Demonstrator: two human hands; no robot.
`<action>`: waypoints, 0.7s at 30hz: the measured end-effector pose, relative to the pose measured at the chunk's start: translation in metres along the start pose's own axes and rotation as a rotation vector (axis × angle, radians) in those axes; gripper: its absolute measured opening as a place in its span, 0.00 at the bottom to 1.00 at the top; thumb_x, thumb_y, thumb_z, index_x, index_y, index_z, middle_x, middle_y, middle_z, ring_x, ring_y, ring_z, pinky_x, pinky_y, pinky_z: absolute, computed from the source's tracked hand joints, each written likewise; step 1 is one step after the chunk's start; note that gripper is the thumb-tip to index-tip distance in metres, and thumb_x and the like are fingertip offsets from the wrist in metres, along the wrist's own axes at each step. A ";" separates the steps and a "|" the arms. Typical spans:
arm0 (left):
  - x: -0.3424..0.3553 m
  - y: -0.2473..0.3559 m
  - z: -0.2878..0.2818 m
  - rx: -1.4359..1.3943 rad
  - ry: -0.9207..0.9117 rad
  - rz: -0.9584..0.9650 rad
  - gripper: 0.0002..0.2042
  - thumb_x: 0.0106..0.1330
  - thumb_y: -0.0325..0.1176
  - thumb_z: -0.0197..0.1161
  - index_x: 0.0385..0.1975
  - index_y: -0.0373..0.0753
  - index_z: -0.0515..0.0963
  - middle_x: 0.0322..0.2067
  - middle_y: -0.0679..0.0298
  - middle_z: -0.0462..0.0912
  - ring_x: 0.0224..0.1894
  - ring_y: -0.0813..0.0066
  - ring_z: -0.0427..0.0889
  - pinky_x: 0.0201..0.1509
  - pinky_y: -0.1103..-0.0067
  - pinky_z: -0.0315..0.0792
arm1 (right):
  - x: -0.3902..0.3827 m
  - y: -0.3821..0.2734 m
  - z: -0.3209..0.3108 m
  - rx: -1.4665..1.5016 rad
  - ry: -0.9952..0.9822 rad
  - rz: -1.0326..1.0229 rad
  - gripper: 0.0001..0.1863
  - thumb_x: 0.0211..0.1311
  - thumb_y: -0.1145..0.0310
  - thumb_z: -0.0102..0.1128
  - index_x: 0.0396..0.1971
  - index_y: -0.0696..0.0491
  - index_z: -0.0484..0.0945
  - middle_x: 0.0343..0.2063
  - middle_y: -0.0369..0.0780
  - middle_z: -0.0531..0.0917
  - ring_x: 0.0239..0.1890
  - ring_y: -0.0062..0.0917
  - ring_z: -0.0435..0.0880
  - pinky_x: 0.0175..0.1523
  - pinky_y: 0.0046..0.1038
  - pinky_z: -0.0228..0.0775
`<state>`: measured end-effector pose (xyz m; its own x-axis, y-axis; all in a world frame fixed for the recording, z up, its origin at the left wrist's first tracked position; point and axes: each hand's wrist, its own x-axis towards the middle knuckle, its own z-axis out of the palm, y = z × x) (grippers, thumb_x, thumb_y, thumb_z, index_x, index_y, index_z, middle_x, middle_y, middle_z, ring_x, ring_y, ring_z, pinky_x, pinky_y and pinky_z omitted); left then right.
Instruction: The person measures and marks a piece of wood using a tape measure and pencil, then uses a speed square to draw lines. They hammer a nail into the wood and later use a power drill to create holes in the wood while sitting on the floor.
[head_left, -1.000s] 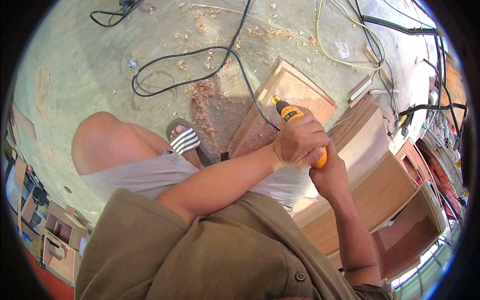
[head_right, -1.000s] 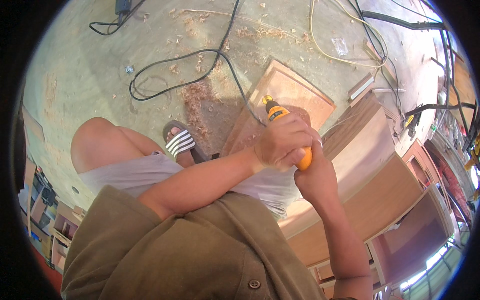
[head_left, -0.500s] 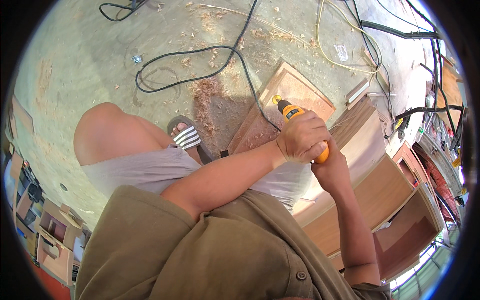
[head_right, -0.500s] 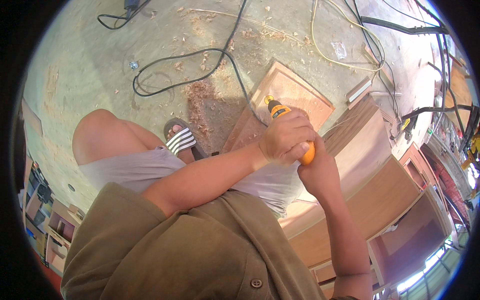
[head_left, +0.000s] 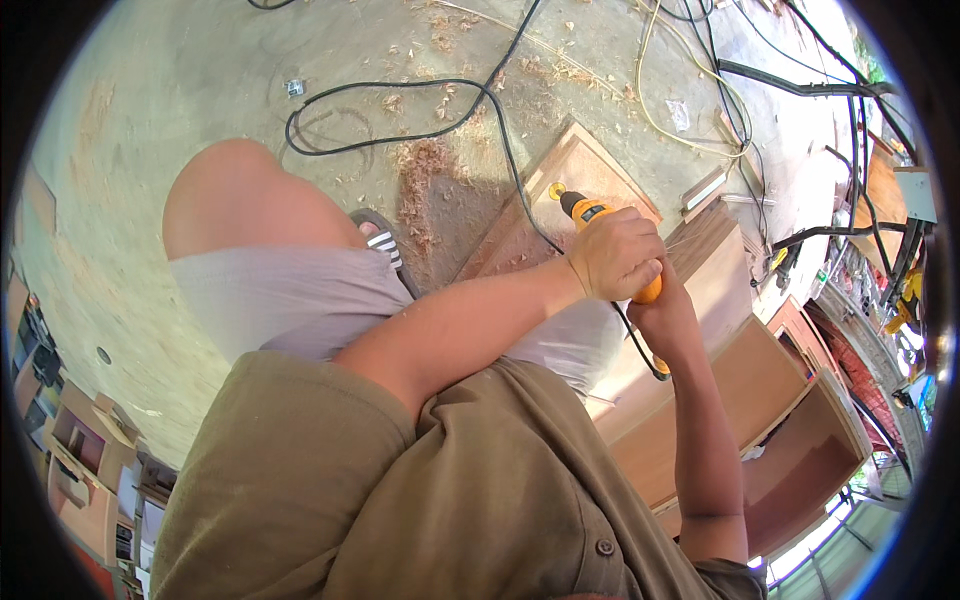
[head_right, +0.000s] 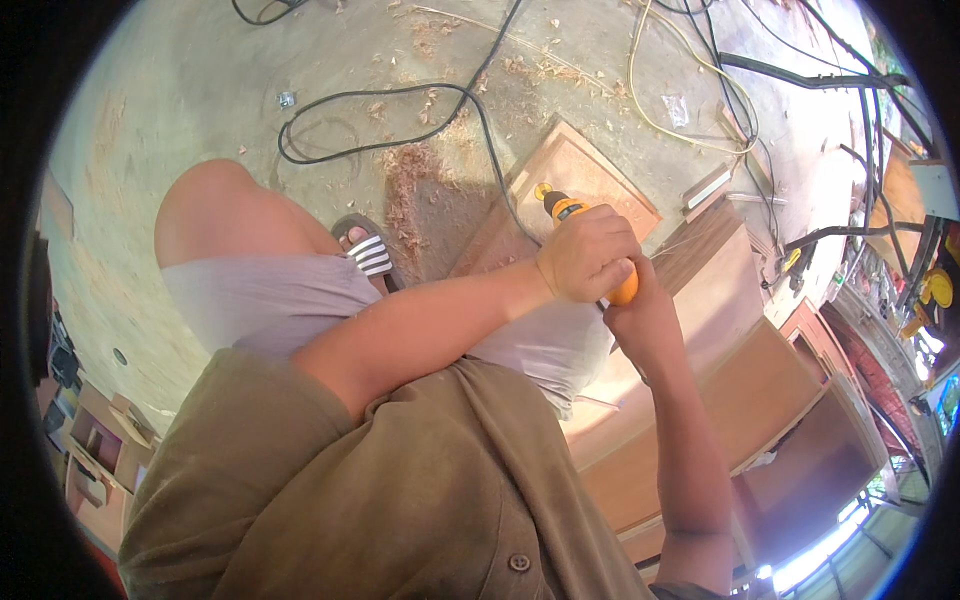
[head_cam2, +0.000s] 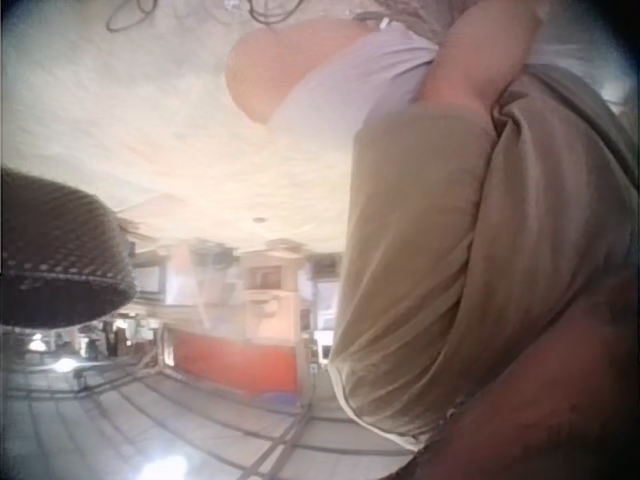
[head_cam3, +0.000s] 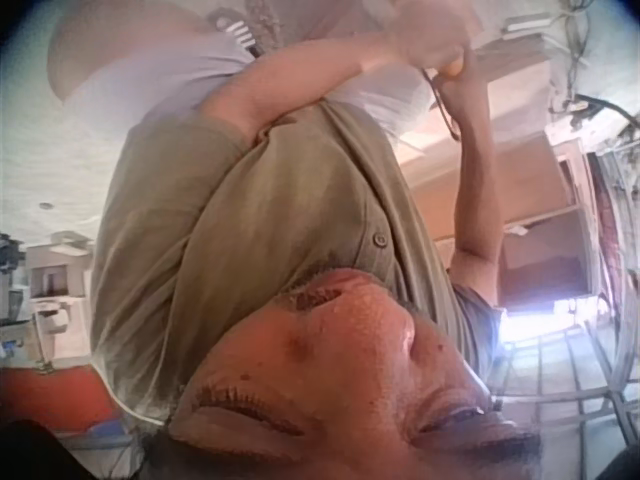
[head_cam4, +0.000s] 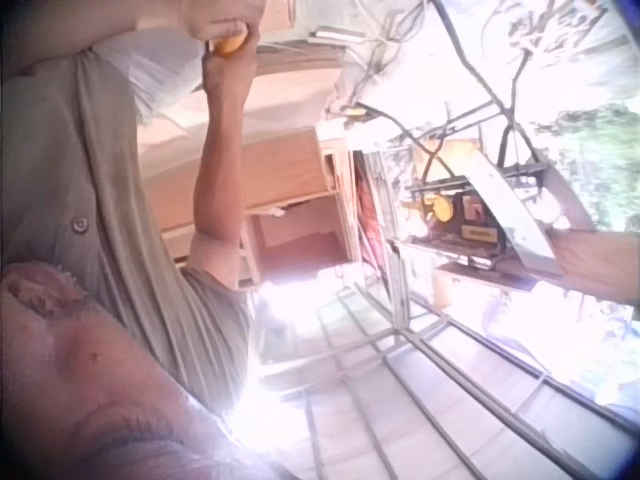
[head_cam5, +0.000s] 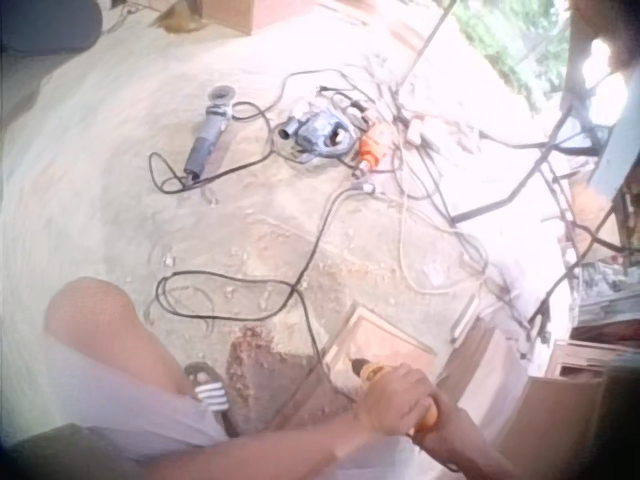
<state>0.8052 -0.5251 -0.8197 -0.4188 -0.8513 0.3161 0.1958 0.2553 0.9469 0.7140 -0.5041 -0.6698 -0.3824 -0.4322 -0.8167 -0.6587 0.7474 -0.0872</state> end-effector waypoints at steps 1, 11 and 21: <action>-0.001 0.001 0.001 -0.006 0.006 0.007 0.10 0.58 0.38 0.58 0.29 0.37 0.79 0.29 0.57 0.79 0.34 0.53 0.77 0.42 0.64 0.73 | 0.000 0.002 0.002 0.009 0.012 -0.023 0.31 0.53 0.78 0.60 0.60 0.54 0.70 0.40 0.47 0.85 0.44 0.39 0.85 0.50 0.36 0.75; -0.005 0.003 0.004 -0.028 0.049 -0.010 0.11 0.60 0.41 0.59 0.29 0.38 0.78 0.29 0.57 0.79 0.35 0.51 0.78 0.42 0.62 0.74 | 0.003 0.022 0.007 -0.017 0.007 -0.062 0.34 0.54 0.77 0.59 0.65 0.54 0.69 0.48 0.50 0.84 0.53 0.44 0.84 0.56 0.37 0.73; -0.001 0.004 0.002 -0.012 0.027 -0.023 0.09 0.59 0.38 0.60 0.25 0.38 0.78 0.28 0.57 0.79 0.35 0.51 0.78 0.42 0.61 0.74 | 0.005 0.032 0.012 0.015 0.068 -0.165 0.29 0.52 0.80 0.65 0.57 0.57 0.72 0.38 0.40 0.83 0.39 0.26 0.81 0.47 0.29 0.74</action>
<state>0.8043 -0.5221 -0.8159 -0.3992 -0.8690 0.2924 0.1971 0.2301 0.9530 0.6991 -0.4764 -0.6834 -0.3132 -0.5825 -0.7501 -0.7068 0.6705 -0.2255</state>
